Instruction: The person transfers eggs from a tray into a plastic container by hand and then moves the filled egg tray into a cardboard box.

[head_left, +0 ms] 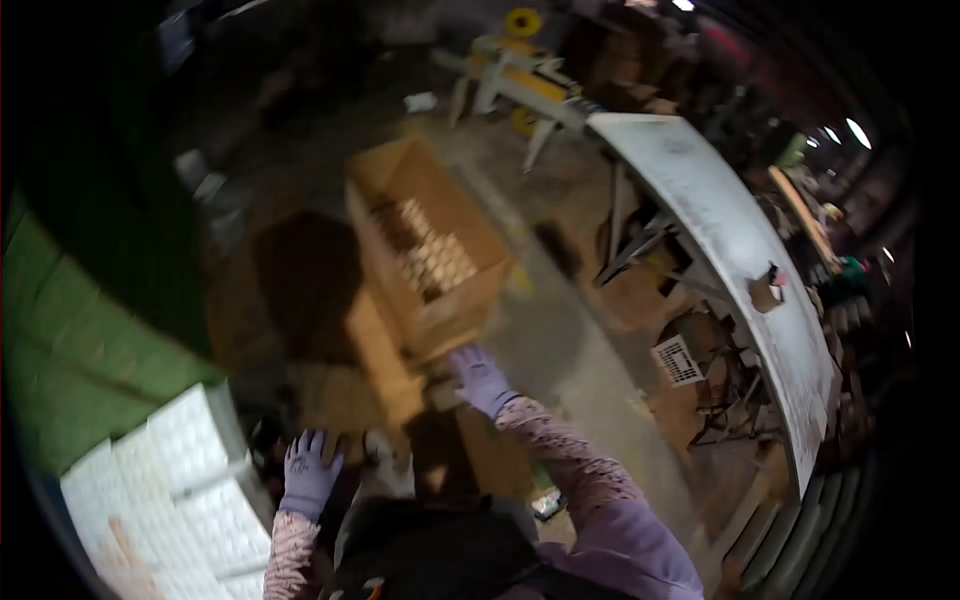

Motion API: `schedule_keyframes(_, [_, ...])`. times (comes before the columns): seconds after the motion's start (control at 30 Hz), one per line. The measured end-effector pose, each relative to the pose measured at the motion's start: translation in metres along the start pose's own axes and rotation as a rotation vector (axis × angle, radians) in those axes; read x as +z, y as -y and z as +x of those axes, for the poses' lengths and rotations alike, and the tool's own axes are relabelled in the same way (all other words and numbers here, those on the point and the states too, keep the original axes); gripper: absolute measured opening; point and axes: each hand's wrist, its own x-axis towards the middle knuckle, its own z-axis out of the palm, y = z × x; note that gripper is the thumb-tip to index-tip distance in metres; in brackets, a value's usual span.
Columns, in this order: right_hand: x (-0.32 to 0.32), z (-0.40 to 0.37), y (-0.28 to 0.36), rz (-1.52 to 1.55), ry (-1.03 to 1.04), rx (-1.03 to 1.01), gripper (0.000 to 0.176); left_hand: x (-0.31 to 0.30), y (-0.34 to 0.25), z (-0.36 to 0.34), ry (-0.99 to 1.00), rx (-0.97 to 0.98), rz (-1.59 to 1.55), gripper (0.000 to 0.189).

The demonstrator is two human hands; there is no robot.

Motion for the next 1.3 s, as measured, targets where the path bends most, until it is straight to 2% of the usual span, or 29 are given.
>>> schedule_keyframes(0.03, [0.019, 0.032, -0.010, -0.108, -0.002, 0.002, 0.054, 0.014, 0.008, 0.018, 0.057, 0.092, 0.037, 0.060])
schedule_keyframes(0.07, [0.025, 0.086, -0.052, -0.250, -0.031, 0.044, 0.049, 0.019, -0.003, 0.093, 0.083, 0.237, 0.073, 0.060])
schedule_keyframes(0.13, [0.029, 0.127, -0.076, -0.201, 0.000, 0.093, 0.042, 0.013, -0.032, 0.149, 0.131, 0.484, 0.162, 0.060])
schedule_keyframes(0.17, [0.037, 0.139, -0.089, -0.210, -0.018, 0.110, 0.042, 0.015, -0.045, 0.176, 0.091, 0.625, 0.180, 0.061])
schedule_keyframes(0.2, [0.046, 0.151, -0.102, -0.196, -0.021, 0.133, 0.040, 0.019, -0.062, 0.206, 0.191, 0.662, 0.257, 0.064])
schedule_keyframes(0.27, [0.051, 0.171, -0.123, -0.190, -0.031, 0.183, 0.038, 0.024, -0.097, 0.257, 0.260, 0.739, 0.413, 0.071])
schedule_keyframes(0.3, [0.053, 0.178, -0.131, -0.229, 0.125, 0.152, 0.035, 0.035, -0.106, 0.283, 0.260, 0.767, 0.417, 0.071])
schedule_keyframes(0.33, [0.053, 0.182, -0.138, -0.263, 0.290, 0.125, 0.033, 0.052, -0.115, 0.306, 0.109, 0.860, 0.591, 0.068])
schedule_keyframes(0.37, [0.052, 0.187, -0.139, -0.212, 0.360, 0.179, 0.031, 0.075, -0.124, 0.327, -0.048, 0.943, 0.756, 0.065])
schedule_keyframes(0.4, [0.056, 0.198, -0.142, -0.157, 0.423, 0.227, 0.030, 0.103, -0.128, 0.353, 0.058, 0.947, 0.836, 0.057])
schedule_keyframes(0.47, [0.099, 0.216, -0.165, -0.099, 0.587, 0.230, 0.028, 0.121, -0.142, 0.379, 0.166, 1.006, 0.882, 0.049])
schedule_keyframes(0.5, [0.110, 0.217, -0.158, -0.078, 0.584, 0.246, 0.028, 0.142, -0.135, 0.391, 0.151, 1.069, 0.986, 0.043])
schedule_keyframes(0.53, [0.112, 0.219, -0.155, -0.250, 0.630, 0.148, 0.026, 0.146, -0.135, 0.400, 0.155, 1.091, 0.991, 0.043])
schedule_keyframes(0.57, [0.115, 0.218, -0.154, -0.425, 0.679, 0.046, 0.024, 0.149, -0.137, 0.405, 0.453, 0.960, 0.961, 0.038])
schedule_keyframes(0.6, [0.118, 0.215, -0.152, -0.415, 0.688, 0.058, 0.024, 0.152, -0.137, 0.405, 0.747, 0.808, 0.917, 0.035])
schedule_keyframes(0.63, [0.119, 0.213, -0.150, -0.427, 0.719, 0.026, 0.023, 0.160, -0.131, 0.403, 0.756, 0.815, 0.916, 0.035])
schedule_keyframes(0.7, [0.257, 0.192, -0.171, -0.405, 0.680, 0.186, 0.022, 0.167, -0.111, 0.399, 0.656, 0.930, 0.888, 0.030])
schedule_keyframes(0.77, [0.221, 0.187, -0.154, -0.296, 0.927, 0.301, 0.026, 0.145, -0.109, 0.384, 0.692, 0.881, 0.945, 0.028])
schedule_keyframes(0.87, [0.185, 0.177, -0.135, -0.239, 1.041, 0.416, 0.028, 0.110, -0.089, 0.359, 0.911, 0.729, 0.887, 0.034])
schedule_keyframes(0.9, [0.093, 0.171, -0.109, -0.260, 1.059, 0.142, 0.026, 0.104, -0.085, 0.357, 0.938, 0.688, 0.855, 0.034])
schedule_keyframes(0.93, [0.077, 0.164, -0.097, -0.225, 1.051, 0.041, 0.024, 0.101, -0.079, 0.354, 0.962, 0.648, 0.826, 0.034])
schedule_keyframes(0.97, [0.091, 0.155, -0.087, -0.144, 1.010, 0.131, 0.022, 0.099, -0.074, 0.351, 0.979, 0.616, 0.792, 0.033])
schedule_keyframes(1.03, [0.120, 0.133, -0.057, -0.134, 1.081, 0.159, 0.022, 0.094, -0.065, 0.347, 1.006, 0.554, 0.739, 0.033])
schedule_keyframes(1.07, [0.106, 0.130, -0.044, 0.026, 1.031, 0.313, 0.021, 0.092, -0.062, 0.345, 1.019, 0.526, 0.708, 0.033])
schedule_keyframes(1.13, [0.123, 0.112, -0.046, 0.066, 1.158, -0.063, 0.023, 0.094, -0.059, 0.344, 1.030, 0.487, 0.665, 0.033])
schedule_keyframes(1.17, [0.125, 0.112, -0.048, 0.131, 1.198, -0.145, 0.024, 0.095, -0.061, 0.349, 1.029, 0.472, 0.647, 0.033])
schedule_keyframes(1.3, [0.130, 0.148, -0.066, 0.278, 1.165, -0.224, 0.030, 0.103, -0.068, 0.364, 1.007, 0.460, 0.619, 0.033])
